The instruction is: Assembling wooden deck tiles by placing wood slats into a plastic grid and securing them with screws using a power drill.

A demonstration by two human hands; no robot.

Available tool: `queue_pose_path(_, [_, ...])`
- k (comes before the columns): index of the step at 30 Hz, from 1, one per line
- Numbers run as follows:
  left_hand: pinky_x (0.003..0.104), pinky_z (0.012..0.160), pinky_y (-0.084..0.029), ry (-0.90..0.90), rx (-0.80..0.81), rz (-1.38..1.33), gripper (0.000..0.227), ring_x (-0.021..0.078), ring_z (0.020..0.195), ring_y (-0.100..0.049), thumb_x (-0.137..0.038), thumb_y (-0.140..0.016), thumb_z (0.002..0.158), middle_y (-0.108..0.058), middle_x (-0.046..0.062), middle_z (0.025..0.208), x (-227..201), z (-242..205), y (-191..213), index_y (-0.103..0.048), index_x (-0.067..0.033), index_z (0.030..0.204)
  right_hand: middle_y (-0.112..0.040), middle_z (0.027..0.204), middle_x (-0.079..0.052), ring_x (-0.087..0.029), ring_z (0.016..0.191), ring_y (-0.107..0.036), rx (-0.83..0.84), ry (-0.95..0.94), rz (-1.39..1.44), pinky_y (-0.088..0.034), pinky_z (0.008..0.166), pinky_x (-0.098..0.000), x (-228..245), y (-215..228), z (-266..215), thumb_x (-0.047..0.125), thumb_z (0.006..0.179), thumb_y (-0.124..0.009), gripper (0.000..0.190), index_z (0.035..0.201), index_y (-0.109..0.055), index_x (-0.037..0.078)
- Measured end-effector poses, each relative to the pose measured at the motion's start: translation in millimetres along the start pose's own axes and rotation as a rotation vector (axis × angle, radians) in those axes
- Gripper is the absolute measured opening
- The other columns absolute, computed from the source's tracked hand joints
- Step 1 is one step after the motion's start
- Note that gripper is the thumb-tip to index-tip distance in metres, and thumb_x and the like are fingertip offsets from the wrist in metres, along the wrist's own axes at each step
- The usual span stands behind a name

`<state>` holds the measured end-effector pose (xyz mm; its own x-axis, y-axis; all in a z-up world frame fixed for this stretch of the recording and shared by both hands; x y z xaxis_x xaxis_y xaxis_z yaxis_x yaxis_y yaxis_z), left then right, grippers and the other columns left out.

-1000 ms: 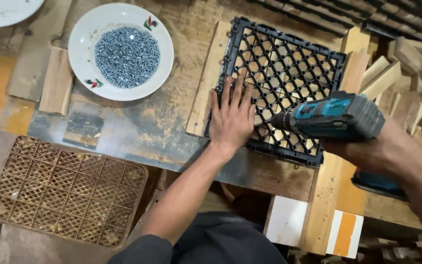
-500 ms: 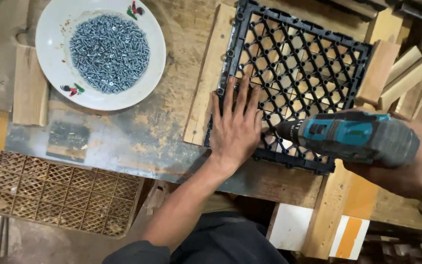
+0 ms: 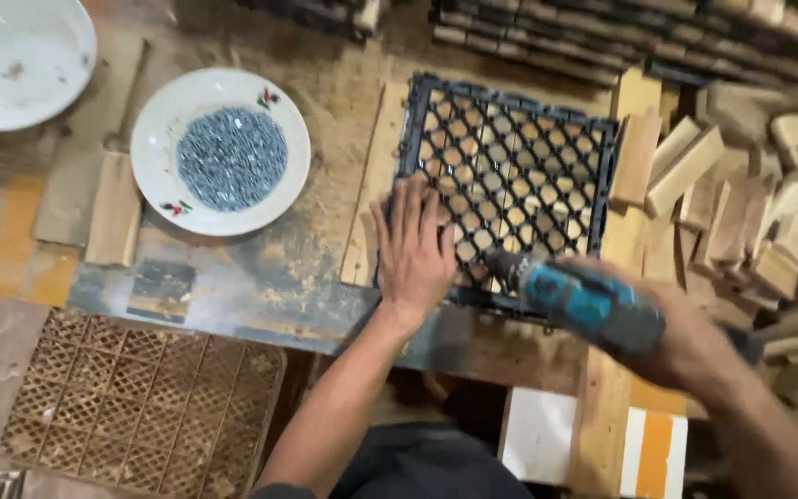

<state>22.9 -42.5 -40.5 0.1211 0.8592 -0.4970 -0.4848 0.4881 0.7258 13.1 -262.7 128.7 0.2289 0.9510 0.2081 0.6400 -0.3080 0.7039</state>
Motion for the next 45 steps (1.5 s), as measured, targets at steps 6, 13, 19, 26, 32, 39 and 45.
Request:
queue_pose_path(6, [0.064,0.125,-0.017,0.054,0.066,0.041,0.055,0.0363,0.157,-0.020,-0.035,-0.060,0.096,-0.026,0.020,0.167,2,7,-6,-0.059,-0.0064,0.143,-0.076,0.131,0.001,-0.018,0.107,-0.078,-0.379,0.433,0.182,-0.054,0.087,-0.0317,-83,-17,8,0.016,0.072,-0.078,0.078,0.146,-0.056,0.030])
queue_pose_path(13, [0.058,0.126,-0.018,0.035,0.193,0.119,0.059,0.0366,0.157,-0.021,-0.043,-0.047,0.100,-0.024,0.022,0.167,3,16,-5,-0.056,-0.0034,0.143,-0.044,0.147,-0.019,-0.036,0.127,-0.055,-0.494,0.416,0.395,-0.045,0.109,-0.0566,-132,-24,37,0.009,0.066,-0.080,0.109,0.160,-0.027,0.018])
queue_pose_path(19, [0.056,0.127,-0.014,0.047,0.252,0.143,0.059,0.0345,0.158,-0.018,-0.045,-0.044,0.101,-0.022,0.017,0.168,3,15,-6,-0.055,-0.0063,0.144,-0.043,0.143,-0.019,-0.037,0.126,-0.049,-0.641,0.340,0.036,-0.048,0.107,-0.0579,-181,-49,72,-0.009,0.065,-0.071,0.112,0.165,-0.030,0.019])
queue_pose_path(26, [0.058,0.125,-0.020,0.061,0.222,0.070,0.058,0.0368,0.155,-0.025,-0.041,-0.050,0.098,-0.034,0.019,0.164,-1,19,0,-0.058,-0.0029,0.141,-0.044,0.153,-0.022,-0.043,0.130,-0.051,-0.749,0.377,-0.167,-0.048,0.090,-0.0607,-223,-68,97,-0.006,0.063,-0.059,0.110,0.164,-0.032,0.028])
queue_pose_path(32, [0.059,0.126,-0.014,0.030,0.262,0.096,0.073,0.0371,0.157,-0.016,-0.057,-0.048,0.095,-0.022,0.019,0.167,8,14,-10,-0.053,-0.0032,0.145,-0.021,0.167,-0.024,-0.046,0.149,-0.024,-0.685,0.461,-0.088,-0.023,0.119,-0.0696,-160,-39,57,-0.001,0.067,-0.069,0.110,0.164,-0.026,0.029])
queue_pose_path(39, [0.075,0.115,0.009,-0.301,1.049,0.230,0.149,0.0444,0.156,0.015,-0.093,-0.071,0.061,0.010,0.021,0.171,-5,37,42,-0.007,-0.0081,0.165,-0.023,0.168,-0.018,-0.040,0.154,-0.021,-0.535,0.614,-0.371,-0.015,0.126,-0.0516,-104,-87,77,0.065,0.064,-0.085,0.120,0.163,-0.030,0.027])
queue_pose_path(45, [0.077,0.117,-0.005,-0.455,1.088,0.334,0.133,0.0322,0.159,-0.011,-0.070,-0.082,0.059,-0.013,0.014,0.172,13,51,37,-0.020,-0.0183,0.164,-0.019,0.171,-0.008,-0.030,0.156,-0.023,-0.265,0.444,-0.386,-0.041,0.119,-0.0412,-90,-79,99,0.052,0.072,-0.083,0.103,0.159,-0.029,0.041])
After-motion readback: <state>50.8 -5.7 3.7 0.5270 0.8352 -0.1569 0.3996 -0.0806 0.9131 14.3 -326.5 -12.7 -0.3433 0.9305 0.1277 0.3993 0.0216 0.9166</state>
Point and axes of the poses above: each hand's wrist, its own z-axis towards the middle knuckle, its own y-axis out of the back of the hand, x = y × z, the point moved 3 cm from there along z, towards the middle knuckle
